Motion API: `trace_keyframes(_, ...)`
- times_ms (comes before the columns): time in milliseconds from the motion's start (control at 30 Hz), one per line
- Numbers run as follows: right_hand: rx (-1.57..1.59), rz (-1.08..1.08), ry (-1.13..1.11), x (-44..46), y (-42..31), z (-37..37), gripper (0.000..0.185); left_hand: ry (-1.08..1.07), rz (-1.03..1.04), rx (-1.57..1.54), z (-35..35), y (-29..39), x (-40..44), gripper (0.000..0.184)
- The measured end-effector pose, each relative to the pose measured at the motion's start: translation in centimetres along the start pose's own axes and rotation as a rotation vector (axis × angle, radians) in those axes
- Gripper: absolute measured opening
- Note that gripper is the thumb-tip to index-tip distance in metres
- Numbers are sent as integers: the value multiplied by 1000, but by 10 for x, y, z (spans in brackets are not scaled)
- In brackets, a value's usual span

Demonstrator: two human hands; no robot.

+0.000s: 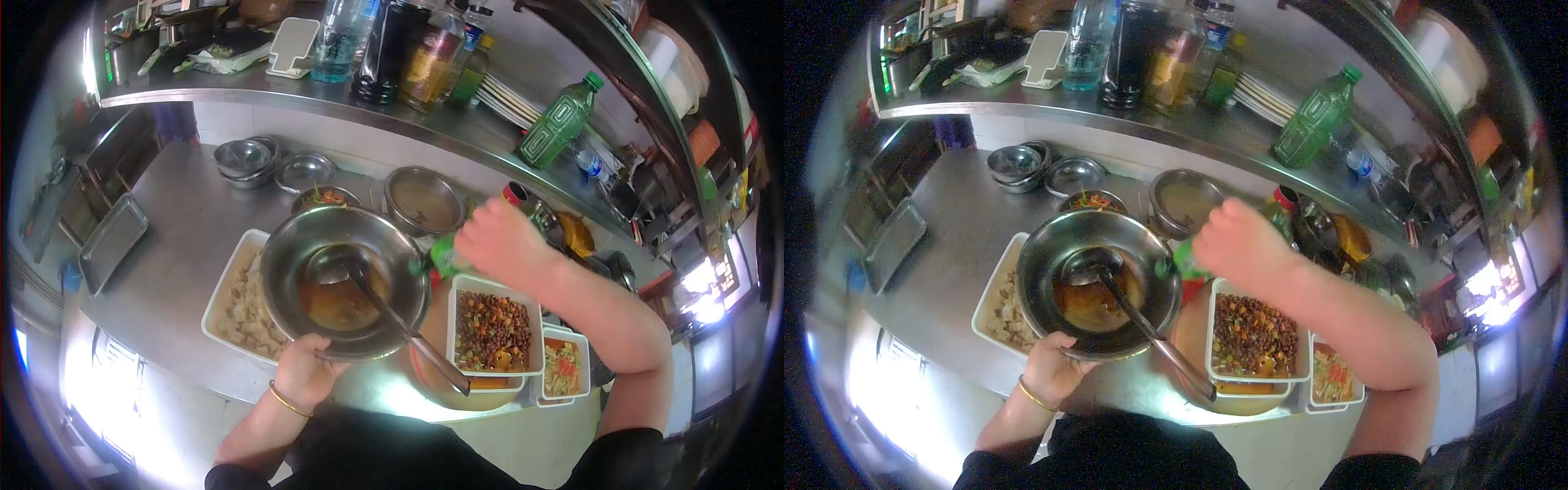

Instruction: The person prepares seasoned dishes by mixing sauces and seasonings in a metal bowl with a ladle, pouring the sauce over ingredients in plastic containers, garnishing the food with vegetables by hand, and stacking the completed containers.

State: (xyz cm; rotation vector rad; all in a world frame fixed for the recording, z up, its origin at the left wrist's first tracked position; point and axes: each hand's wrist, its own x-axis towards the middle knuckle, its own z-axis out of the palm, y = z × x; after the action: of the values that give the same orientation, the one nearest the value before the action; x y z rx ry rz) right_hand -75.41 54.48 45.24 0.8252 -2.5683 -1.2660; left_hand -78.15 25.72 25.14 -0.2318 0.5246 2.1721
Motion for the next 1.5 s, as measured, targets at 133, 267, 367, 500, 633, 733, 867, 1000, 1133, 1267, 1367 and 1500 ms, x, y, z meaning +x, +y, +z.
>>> trace_keyframes(133,-44,43,-63,-9,11,6,4,7,-16,-22,2,2,-3,53)
trace_keyframes(267,115,-44,-9,-14,-11,-4,9,13,-29,1,9,3,-3,52)
trace_keyframes(367,76,78,26,-19,8,1,19,9,-42,-6,13,4,-3,53)
trace_keyframes(500,454,337,-133,-36,11,14,30,-6,-53,-65,19,11,-12,56)
trace_keyframes(633,1382,705,76,-44,-14,28,40,-122,-35,-20,30,23,-19,52)
trace_keyframes(733,1912,1031,804,-13,23,19,54,-122,-11,-74,43,29,-22,55)
trace_keyframes(867,1628,1088,1135,28,128,15,50,-122,8,-43,36,29,-29,55)
trace_keyframes(1000,1321,1314,1043,65,152,74,59,-28,29,-70,31,30,-38,57)
trace_keyframes(1133,541,1382,1204,97,131,82,77,-21,35,-151,9,35,-49,54)
trace_keyframes(1267,715,1123,1366,153,114,67,76,-112,28,-197,-14,35,-51,50)
trace_keyframes(1367,1286,1280,1419,195,122,88,62,7,100,-124,-10,33,-58,49)
trace_keyframes(1500,1225,1288,1194,190,121,79,45,-52,63,-193,-30,29,-59,50)
